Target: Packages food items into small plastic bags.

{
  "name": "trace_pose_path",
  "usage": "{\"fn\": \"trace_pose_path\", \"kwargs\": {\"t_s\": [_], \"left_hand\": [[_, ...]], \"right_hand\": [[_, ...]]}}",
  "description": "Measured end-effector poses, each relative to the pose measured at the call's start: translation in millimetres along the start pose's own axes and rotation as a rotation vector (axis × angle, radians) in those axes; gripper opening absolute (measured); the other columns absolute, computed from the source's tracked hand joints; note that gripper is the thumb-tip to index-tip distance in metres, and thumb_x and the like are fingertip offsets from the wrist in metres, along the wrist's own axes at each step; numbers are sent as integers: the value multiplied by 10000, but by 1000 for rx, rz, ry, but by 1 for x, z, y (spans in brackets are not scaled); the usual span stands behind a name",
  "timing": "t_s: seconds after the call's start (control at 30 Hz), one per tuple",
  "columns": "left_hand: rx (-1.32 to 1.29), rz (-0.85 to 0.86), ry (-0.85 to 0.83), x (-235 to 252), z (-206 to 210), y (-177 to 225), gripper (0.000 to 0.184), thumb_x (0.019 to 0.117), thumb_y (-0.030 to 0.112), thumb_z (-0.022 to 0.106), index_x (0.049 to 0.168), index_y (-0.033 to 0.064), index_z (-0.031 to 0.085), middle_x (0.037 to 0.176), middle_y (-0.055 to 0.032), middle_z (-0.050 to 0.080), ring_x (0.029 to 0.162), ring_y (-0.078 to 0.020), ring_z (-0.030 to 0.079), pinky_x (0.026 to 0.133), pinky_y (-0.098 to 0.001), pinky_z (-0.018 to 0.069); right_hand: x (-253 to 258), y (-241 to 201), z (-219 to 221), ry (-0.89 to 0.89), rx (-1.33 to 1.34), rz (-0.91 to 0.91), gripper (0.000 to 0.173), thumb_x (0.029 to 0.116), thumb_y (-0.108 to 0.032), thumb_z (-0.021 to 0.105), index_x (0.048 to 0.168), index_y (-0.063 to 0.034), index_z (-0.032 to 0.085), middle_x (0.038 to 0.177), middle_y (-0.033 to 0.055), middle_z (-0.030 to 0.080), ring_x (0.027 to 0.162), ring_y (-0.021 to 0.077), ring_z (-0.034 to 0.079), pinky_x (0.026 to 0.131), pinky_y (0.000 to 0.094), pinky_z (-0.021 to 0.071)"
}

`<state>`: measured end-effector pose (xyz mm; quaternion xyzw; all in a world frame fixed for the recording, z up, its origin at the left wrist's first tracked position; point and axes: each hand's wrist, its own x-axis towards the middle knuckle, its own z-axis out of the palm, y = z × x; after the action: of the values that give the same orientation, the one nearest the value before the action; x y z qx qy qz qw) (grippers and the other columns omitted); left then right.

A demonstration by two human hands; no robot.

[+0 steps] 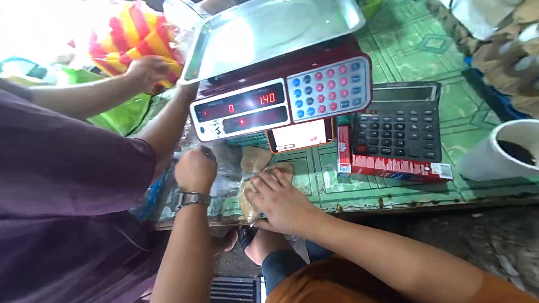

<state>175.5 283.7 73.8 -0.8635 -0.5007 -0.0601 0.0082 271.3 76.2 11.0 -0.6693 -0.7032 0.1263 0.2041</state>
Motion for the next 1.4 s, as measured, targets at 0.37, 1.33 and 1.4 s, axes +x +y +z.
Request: {"fn": "trace_pose_path", "kwargs": {"t_s": [0.37, 1.33, 1.4], "left_hand": [[-126, 57, 252, 27, -39, -11, 357, 1030, 224, 503, 1217, -34, 663, 1335, -315, 580, 1286, -505, 524, 1063, -661, 411], [-438, 110, 174, -216, -246, -28, 399, 917, 33, 703, 1309, 65, 630, 1015, -93, 693, 822, -146, 666, 761, -328, 570], [-389, 158, 126, -235, -246, -26, 375, 918, 24, 690, 1287, 60, 632, 1009, -88, 695, 819, -139, 665, 766, -320, 567]], "right_hand": [[4, 4, 12, 89, -133, -40, 716, 920, -631, 627, 1483, -199, 530, 1555, 142, 464, 1499, 349, 350, 1213, 640, 234], [-22, -87, -19, 238, 633, -423, 761, 905, -589, 655, 1424, -42, 556, 1441, 193, 551, 1341, 302, 533, 1087, 518, 470], [-25, -129, -40, 169, 719, -519, 683, 913, -466, 701, 1422, -38, 546, 1425, 175, 551, 1289, 261, 565, 1042, 471, 506]]}}
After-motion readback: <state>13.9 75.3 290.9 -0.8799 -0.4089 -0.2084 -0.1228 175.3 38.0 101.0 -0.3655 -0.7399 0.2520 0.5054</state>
